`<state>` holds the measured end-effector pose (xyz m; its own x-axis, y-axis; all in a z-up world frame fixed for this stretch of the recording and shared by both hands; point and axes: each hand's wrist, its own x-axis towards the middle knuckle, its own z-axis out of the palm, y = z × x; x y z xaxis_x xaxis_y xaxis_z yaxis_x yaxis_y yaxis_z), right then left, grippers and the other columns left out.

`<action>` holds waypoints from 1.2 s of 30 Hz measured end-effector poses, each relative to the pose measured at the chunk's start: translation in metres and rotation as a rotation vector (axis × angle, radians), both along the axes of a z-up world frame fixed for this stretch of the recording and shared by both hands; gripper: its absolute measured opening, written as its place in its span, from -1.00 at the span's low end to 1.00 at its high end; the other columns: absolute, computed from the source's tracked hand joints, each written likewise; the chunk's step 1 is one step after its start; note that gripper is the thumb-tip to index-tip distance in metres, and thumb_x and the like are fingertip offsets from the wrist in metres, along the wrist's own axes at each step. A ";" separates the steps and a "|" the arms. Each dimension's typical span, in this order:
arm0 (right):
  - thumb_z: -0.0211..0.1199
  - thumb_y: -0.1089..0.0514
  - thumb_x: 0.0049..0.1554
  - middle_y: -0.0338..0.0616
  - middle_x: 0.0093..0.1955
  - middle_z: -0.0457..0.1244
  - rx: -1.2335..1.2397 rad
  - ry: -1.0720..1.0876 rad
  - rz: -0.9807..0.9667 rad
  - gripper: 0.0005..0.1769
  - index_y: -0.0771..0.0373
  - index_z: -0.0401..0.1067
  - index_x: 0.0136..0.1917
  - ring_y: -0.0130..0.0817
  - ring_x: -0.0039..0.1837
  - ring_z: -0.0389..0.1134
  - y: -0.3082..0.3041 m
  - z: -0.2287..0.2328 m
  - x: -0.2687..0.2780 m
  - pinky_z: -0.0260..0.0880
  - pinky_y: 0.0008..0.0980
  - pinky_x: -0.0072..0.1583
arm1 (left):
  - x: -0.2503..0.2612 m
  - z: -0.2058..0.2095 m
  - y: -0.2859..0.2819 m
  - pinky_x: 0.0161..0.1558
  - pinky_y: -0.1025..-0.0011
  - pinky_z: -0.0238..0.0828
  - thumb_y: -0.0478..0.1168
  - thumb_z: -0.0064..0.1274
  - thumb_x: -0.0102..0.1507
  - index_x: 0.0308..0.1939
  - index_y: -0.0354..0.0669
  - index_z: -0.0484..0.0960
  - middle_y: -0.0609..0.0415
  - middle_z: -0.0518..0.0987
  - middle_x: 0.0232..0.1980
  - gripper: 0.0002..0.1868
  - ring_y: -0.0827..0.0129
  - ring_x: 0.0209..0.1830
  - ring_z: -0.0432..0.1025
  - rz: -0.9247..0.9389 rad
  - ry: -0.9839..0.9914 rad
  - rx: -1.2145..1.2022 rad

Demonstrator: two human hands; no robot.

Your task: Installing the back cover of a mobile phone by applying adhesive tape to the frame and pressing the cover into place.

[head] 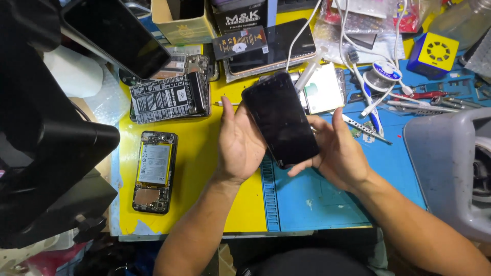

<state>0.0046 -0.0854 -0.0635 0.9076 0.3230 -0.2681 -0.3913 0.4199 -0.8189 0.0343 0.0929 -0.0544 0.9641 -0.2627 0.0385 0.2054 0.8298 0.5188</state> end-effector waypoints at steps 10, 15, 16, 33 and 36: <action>-0.43 -0.35 0.37 0.23 0.08 0.44 0.362 -0.170 0.138 -0.14 0.36 0.39 0.34 0.11 0.08 0.52 0.003 -0.004 -0.006 0.63 0.22 -0.08 | -0.014 0.014 -0.013 0.54 -0.07 0.15 0.36 -0.52 0.50 0.52 -0.12 0.34 -0.18 0.41 0.47 -0.21 0.03 0.47 0.32 0.042 -0.101 -0.044; -0.44 -0.36 0.35 0.21 0.07 0.45 0.341 -0.202 0.178 -0.13 0.36 0.38 0.35 0.09 0.08 0.53 0.001 -0.006 -0.007 0.64 0.19 -0.07 | -0.023 0.018 -0.020 0.52 -0.09 0.16 0.32 -0.50 0.52 0.51 -0.17 0.35 -0.23 0.40 0.46 -0.23 0.00 0.45 0.34 0.031 -0.067 -0.086; -0.44 -0.36 0.35 0.22 0.09 0.44 0.359 -0.202 0.190 -0.13 0.37 0.36 0.37 0.10 0.09 0.52 0.001 -0.006 -0.008 0.63 0.20 -0.04 | -0.024 0.018 -0.019 0.48 -0.08 0.20 0.34 -0.50 0.51 0.48 -0.18 0.38 -0.25 0.42 0.44 -0.22 -0.01 0.42 0.36 0.018 -0.042 -0.085; -0.33 -0.27 0.36 -0.03 -0.25 0.47 -0.365 -0.238 0.150 -0.19 0.23 0.68 0.00 -0.19 -0.20 0.54 -0.003 0.010 -0.014 0.57 -0.18 -0.07 | -0.010 0.010 0.005 0.30 -0.21 0.40 0.51 -0.41 0.37 0.34 -0.29 0.47 -0.39 0.53 0.27 -0.05 -0.19 0.22 0.49 -0.101 0.169 -0.194; -0.18 0.01 0.39 -0.25 -0.43 0.27 -0.689 -0.473 0.069 -0.33 0.20 0.42 -0.47 -0.46 -0.34 0.26 -0.002 0.023 -0.013 0.28 -0.38 -0.15 | 0.003 0.029 0.028 0.43 0.02 0.36 0.52 -0.41 0.32 0.36 -0.51 0.42 -0.37 0.55 0.25 0.07 -0.11 0.31 0.46 -0.231 -0.009 -0.265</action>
<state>-0.0084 -0.0873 -0.0409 0.9582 0.2852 -0.0217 0.0515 -0.2468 -0.9677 0.0369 0.1210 -0.0252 0.8796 -0.4539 0.1428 0.4002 0.8680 0.2939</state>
